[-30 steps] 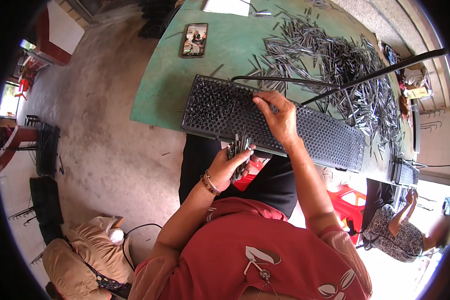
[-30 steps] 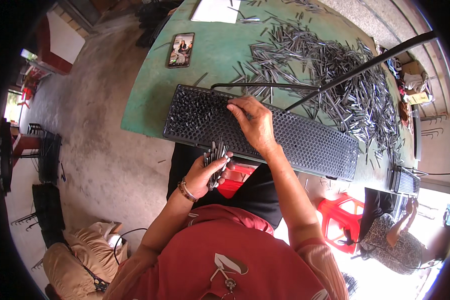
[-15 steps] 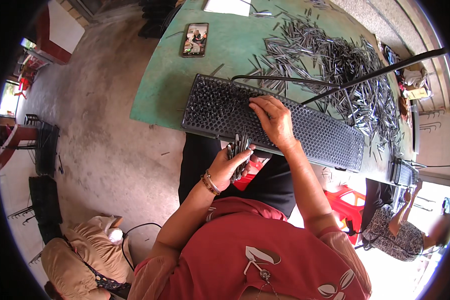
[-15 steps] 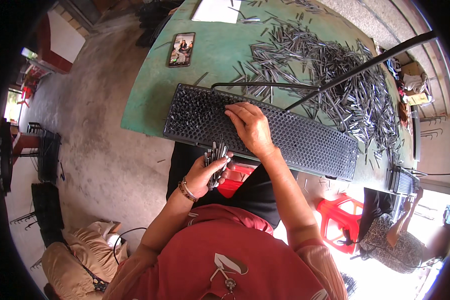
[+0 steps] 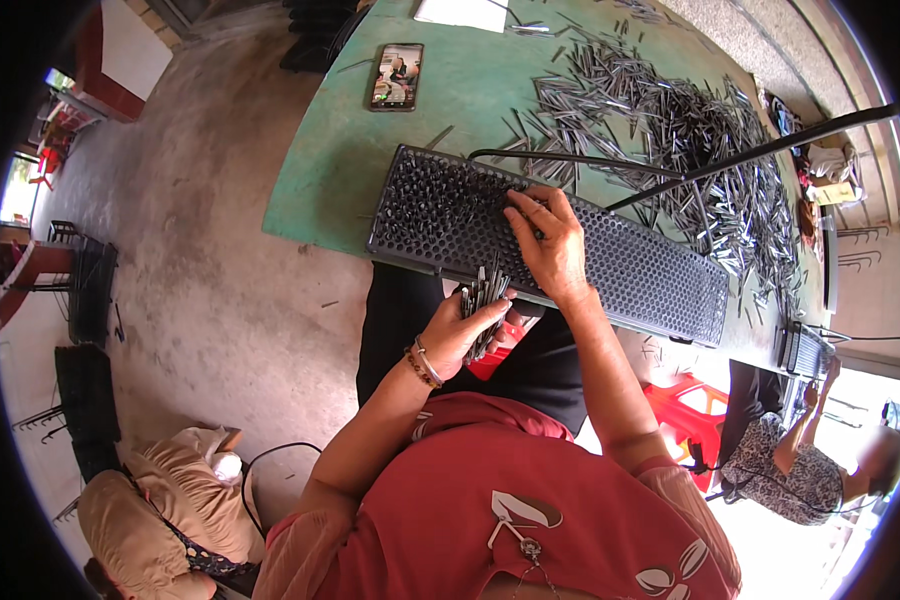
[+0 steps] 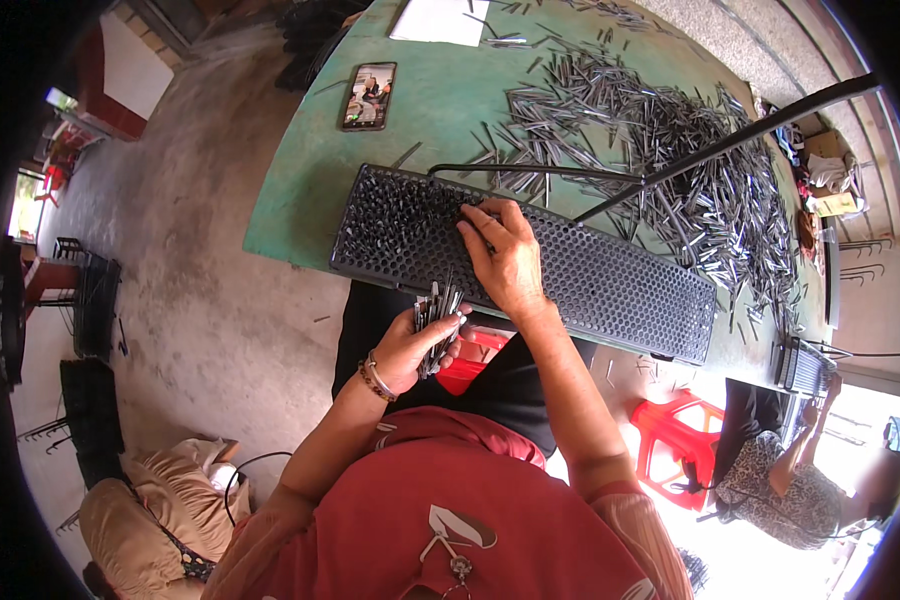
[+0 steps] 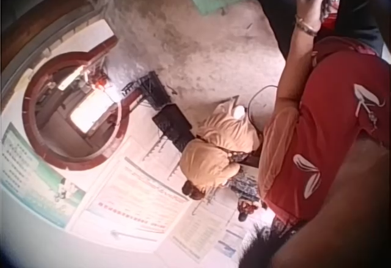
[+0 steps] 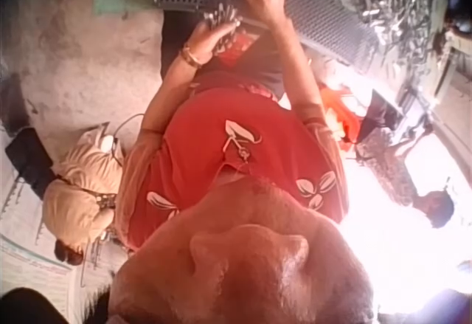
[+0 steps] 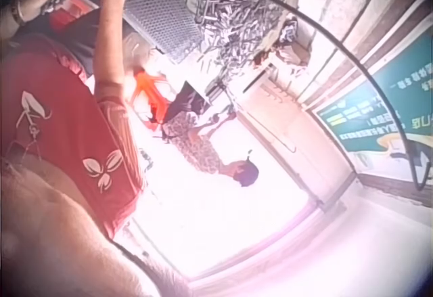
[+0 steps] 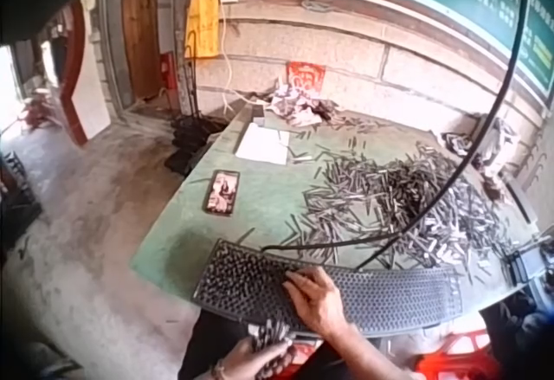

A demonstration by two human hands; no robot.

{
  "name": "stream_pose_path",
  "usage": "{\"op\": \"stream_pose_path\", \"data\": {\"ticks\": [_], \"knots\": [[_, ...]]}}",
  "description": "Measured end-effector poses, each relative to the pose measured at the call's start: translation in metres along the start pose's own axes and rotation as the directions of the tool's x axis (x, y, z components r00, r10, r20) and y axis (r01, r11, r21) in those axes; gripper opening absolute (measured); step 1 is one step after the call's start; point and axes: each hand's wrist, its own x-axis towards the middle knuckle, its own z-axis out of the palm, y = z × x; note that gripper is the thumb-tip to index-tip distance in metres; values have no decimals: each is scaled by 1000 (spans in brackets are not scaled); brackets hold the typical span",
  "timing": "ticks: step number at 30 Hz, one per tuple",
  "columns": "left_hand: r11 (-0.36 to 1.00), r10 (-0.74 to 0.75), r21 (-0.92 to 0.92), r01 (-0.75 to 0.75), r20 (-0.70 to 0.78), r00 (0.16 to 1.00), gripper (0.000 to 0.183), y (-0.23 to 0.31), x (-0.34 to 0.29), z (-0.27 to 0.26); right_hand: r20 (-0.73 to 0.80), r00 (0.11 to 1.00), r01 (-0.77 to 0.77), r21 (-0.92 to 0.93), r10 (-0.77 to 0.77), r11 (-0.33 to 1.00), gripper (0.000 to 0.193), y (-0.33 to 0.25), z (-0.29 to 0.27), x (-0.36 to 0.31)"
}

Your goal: Inserting small metal pins into a perforated grid template at a workbench.

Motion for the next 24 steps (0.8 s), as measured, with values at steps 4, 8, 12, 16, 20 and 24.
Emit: {"op": "stream_pose_path", "data": {"ticks": [4, 8, 12, 16, 20, 24], "knots": [[996, 81, 42, -81, -1, 997, 25, 9, -4, 3, 127, 987, -123, 225, 96, 966, 20, -16, -16, 4], [987, 137, 80, -140, 41, 990, 26, 17, -7, 7, 572, 790, -503, 397, 221, 768, 22, -23, -28, 1], [996, 79, 47, -82, 47, 996, 28, 11, -1, 1, 482, 808, -570, 494, 339, 657, 23, -11, -25, 2], [998, -19, -57, 20, 14, 1000, 30, 5, 2, -4, 186, 914, -401, 284, 360, 871, 21, -21, -17, 15], [996, -34, -85, 35, 11, 999, 30, 4, 6, -6, 70, 963, -268, 282, 259, 921, 19, -11, -1, 17], [996, -34, -88, 34, -5, 999, 27, 5, 4, -9, 43, 974, -226, 259, 222, 939, 18, -13, 0, 22]]}}
